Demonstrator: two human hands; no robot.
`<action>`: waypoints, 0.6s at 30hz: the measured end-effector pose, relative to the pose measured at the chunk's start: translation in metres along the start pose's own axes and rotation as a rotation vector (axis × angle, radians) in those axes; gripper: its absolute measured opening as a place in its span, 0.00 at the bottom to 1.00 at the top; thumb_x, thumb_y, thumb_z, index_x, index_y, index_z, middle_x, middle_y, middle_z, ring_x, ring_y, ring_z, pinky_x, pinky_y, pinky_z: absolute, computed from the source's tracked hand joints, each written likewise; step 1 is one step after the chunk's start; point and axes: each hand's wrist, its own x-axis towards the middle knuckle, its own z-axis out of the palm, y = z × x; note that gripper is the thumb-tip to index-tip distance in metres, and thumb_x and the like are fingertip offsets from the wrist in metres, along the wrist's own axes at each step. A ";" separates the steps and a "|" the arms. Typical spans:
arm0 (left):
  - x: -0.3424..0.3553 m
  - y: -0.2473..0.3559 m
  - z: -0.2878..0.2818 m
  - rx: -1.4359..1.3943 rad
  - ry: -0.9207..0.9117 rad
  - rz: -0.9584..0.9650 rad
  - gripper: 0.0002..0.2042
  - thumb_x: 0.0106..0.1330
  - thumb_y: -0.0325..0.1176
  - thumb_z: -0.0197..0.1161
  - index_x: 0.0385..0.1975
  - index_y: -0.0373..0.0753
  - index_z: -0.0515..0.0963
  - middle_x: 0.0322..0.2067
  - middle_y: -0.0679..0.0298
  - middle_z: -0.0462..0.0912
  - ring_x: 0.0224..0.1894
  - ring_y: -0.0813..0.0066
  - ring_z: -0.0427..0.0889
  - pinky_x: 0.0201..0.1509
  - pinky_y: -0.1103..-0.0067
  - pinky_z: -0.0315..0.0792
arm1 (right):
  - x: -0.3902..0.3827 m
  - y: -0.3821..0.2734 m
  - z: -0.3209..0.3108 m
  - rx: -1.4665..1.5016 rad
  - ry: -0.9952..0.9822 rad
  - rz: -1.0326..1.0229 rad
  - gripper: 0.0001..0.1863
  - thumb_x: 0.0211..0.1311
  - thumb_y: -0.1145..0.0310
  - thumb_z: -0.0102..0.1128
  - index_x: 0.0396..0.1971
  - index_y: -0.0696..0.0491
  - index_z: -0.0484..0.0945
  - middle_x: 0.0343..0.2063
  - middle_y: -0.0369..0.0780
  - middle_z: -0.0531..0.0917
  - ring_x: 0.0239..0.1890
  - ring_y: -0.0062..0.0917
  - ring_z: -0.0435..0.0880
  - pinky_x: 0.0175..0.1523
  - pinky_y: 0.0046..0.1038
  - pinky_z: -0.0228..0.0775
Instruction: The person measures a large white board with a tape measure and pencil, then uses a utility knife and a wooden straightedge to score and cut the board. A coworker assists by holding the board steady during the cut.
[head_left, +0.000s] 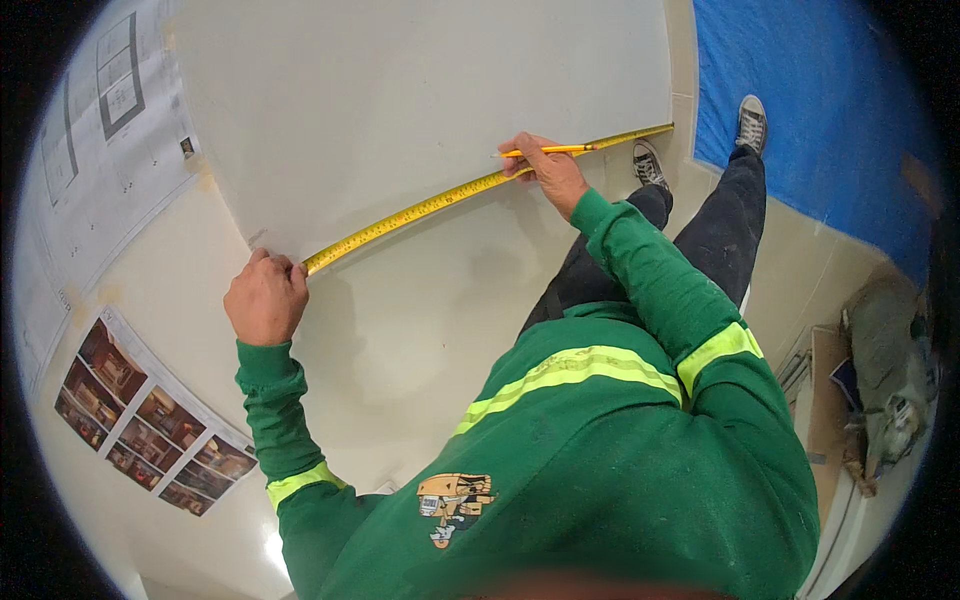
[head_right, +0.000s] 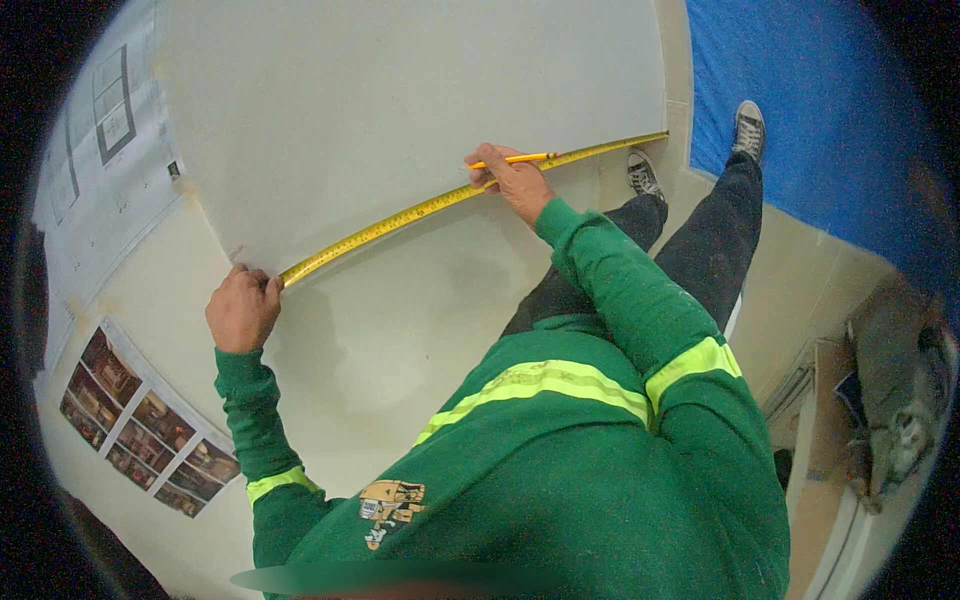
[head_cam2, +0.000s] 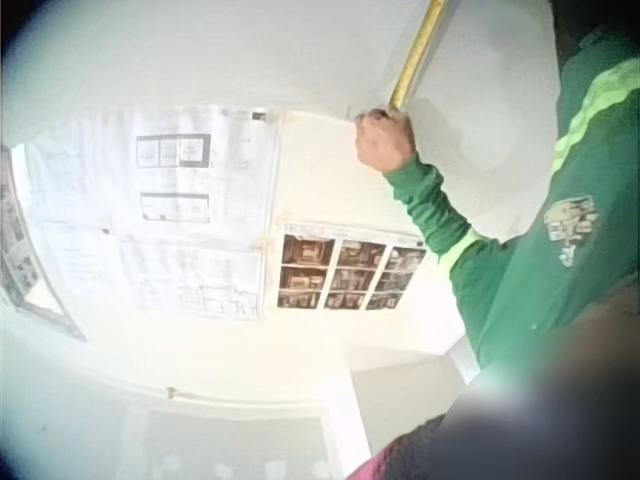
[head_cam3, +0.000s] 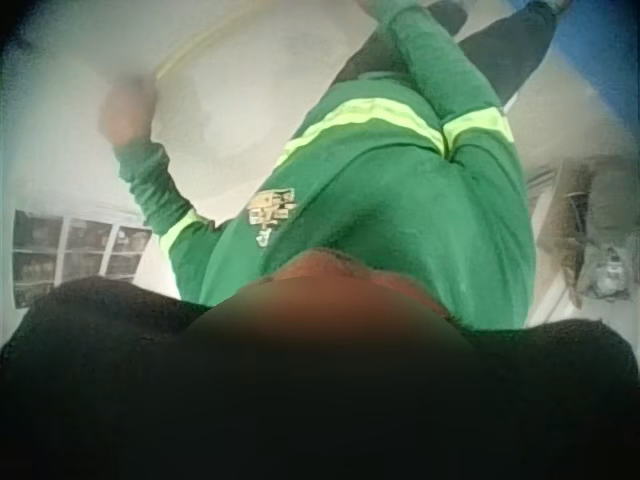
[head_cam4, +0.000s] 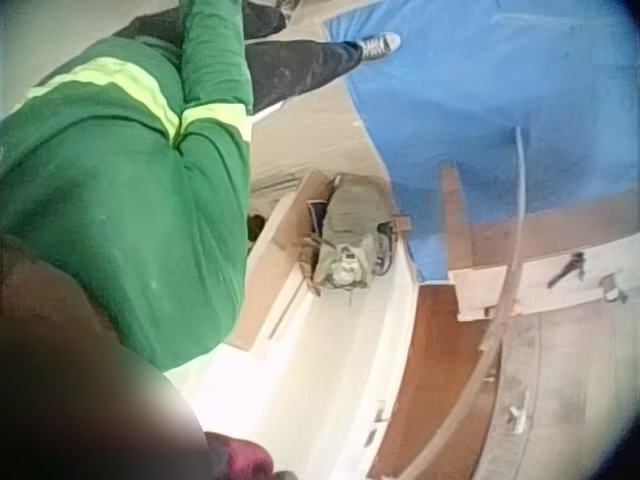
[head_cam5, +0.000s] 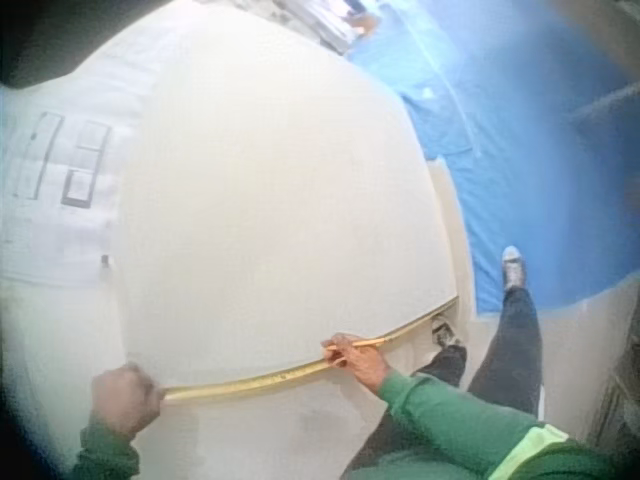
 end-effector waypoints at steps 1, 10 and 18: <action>-0.003 0.000 0.003 -0.002 0.024 0.014 0.10 0.63 0.42 0.67 0.29 0.43 0.88 0.33 0.61 0.82 0.31 0.53 0.85 0.36 0.63 0.79 | -0.001 0.006 0.001 0.009 0.004 0.026 0.28 0.77 0.43 0.52 0.46 0.56 0.83 0.34 0.35 0.84 0.37 0.17 0.82 0.47 0.24 0.75; -0.016 -0.002 0.014 0.052 0.089 0.043 0.11 0.65 0.44 0.67 0.31 0.44 0.88 0.34 0.61 0.82 0.33 0.51 0.85 0.37 0.62 0.79 | -0.001 0.036 -0.012 0.035 -0.005 -0.038 0.14 0.75 0.60 0.58 0.47 0.55 0.81 0.40 0.38 0.88 0.41 0.19 0.86 0.51 0.25 0.76; -0.011 0.006 0.009 0.006 0.010 0.025 0.12 0.66 0.45 0.66 0.33 0.43 0.88 0.34 0.59 0.81 0.35 0.51 0.84 0.38 0.62 0.78 | 0.025 0.050 -0.044 -0.019 -0.123 -0.114 0.14 0.66 0.61 0.66 0.42 0.57 0.83 0.35 0.37 0.87 0.41 0.19 0.85 0.51 0.25 0.77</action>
